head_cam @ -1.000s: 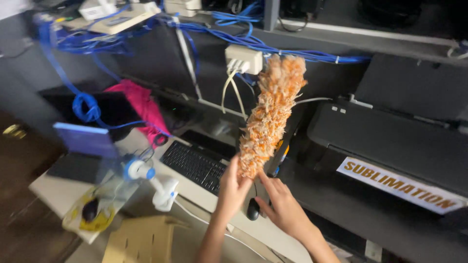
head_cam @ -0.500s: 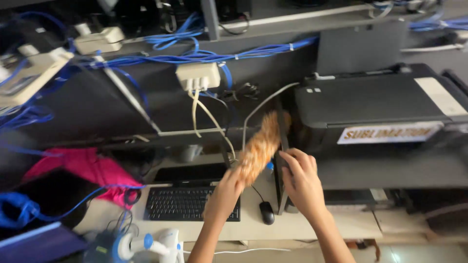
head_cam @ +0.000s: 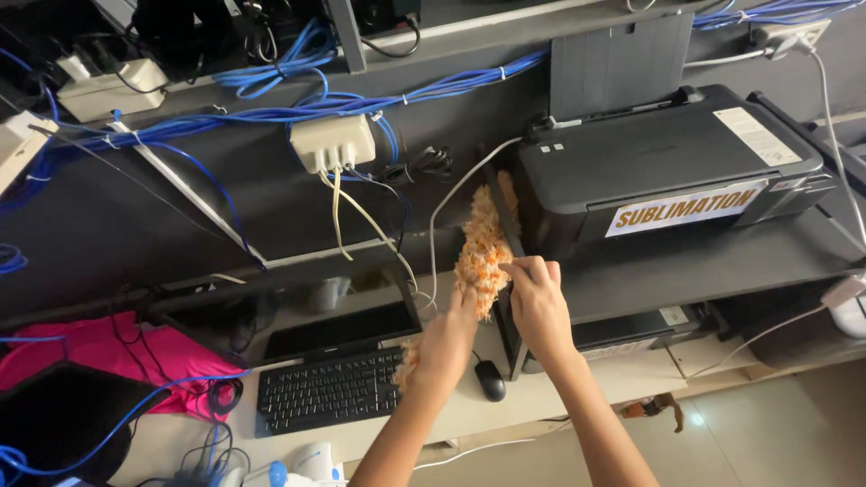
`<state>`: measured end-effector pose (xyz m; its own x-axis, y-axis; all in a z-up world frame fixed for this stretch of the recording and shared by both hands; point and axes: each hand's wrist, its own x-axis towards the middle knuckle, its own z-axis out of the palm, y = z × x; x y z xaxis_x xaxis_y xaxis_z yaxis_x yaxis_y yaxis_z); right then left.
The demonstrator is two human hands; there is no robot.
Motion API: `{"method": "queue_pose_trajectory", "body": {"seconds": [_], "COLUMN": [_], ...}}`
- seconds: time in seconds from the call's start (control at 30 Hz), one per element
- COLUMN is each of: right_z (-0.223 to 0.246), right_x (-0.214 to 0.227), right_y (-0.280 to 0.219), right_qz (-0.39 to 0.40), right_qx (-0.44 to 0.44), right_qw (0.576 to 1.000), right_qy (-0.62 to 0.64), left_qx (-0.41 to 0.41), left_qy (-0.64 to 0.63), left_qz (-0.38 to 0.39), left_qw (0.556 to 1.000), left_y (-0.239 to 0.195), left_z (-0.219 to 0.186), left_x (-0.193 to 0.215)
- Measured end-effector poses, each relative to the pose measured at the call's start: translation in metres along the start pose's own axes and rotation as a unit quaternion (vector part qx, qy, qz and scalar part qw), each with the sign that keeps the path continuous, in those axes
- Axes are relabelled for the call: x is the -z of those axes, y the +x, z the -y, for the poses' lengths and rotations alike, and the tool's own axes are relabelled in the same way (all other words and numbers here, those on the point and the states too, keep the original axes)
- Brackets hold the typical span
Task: The person uses a fluffy duster to clean the top and sides of several printers and a computer monitor on a desk. They move a chair out of the way to access the equipment and systematically wipe down the surfaces of the machines labeled 'Sublimation' and 'Pigment'.
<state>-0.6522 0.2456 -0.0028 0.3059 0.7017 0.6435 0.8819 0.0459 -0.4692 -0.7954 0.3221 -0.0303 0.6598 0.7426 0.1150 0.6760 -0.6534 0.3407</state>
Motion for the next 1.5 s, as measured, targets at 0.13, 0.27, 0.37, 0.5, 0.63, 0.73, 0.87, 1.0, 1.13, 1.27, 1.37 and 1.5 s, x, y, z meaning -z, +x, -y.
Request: {"method": "queue_pose_trajectory", "body": {"seconds": [0.13,0.27,0.37,0.5,0.63,0.73,0.87,1.0,1.13,1.27,1.37,1.5], "right_z": [0.003,0.001,-0.002,0.0,-0.008,-0.001,0.018,0.024,-0.003,-0.001,-0.006,-0.051], "right_x": [0.002,-0.001,-0.001,0.002,0.0,0.011,0.032,0.06,0.066,0.108,0.135,0.144], "right_y": [0.0,-0.003,-0.005,-0.007,-0.015,-0.025,-0.062,-0.117,-0.181,-0.214,-0.223,-0.209], "right_qz": [0.001,-0.007,-0.019,-0.01,-0.011,0.01,-0.068,-0.085,-0.008,0.237,0.305,0.153], "right_qx": [-0.012,-0.014,-0.01,0.002,0.005,0.01,0.076,0.089,0.062,0.003,-0.004,-0.013], "right_qw": [1.0,1.0,1.0,1.0,1.0,1.0,0.995,0.992,0.995,0.904,0.849,0.963], "right_qy": [-0.001,-0.004,-0.004,0.015,0.023,0.021,0.003,0.009,0.073,0.355,0.432,0.223], "left_qx": [-0.007,-0.027,-0.034,-0.024,0.027,0.063,0.088,0.112,0.164,0.135,0.091,0.082], "left_qy": [-0.023,0.005,0.011,-0.026,-0.059,-0.13,-0.228,-0.304,-0.356,-0.501,-0.53,-0.513], "left_qz": [-0.023,-0.055,-0.055,-0.062,-0.042,-0.041,-0.115,-0.191,-0.231,-0.27,-0.254,-0.129], "left_qw": [0.999,0.998,0.998,0.997,0.997,0.989,0.963,0.927,0.89,0.811,0.804,0.845], "left_y": [0.019,0.04,0.025,-0.032,-0.097,-0.139,-0.182,-0.221,-0.247,-0.244,-0.219,-0.196], "left_z": [0.004,0.01,-0.001,-0.011,-0.035,-0.047,-0.049,-0.048,-0.08,-0.107,-0.123,-0.165], "left_x": [0.005,-0.012,-0.015,-0.025,-0.009,-0.013,-0.044,-0.095,-0.119,-0.137,-0.124,-0.064]}}
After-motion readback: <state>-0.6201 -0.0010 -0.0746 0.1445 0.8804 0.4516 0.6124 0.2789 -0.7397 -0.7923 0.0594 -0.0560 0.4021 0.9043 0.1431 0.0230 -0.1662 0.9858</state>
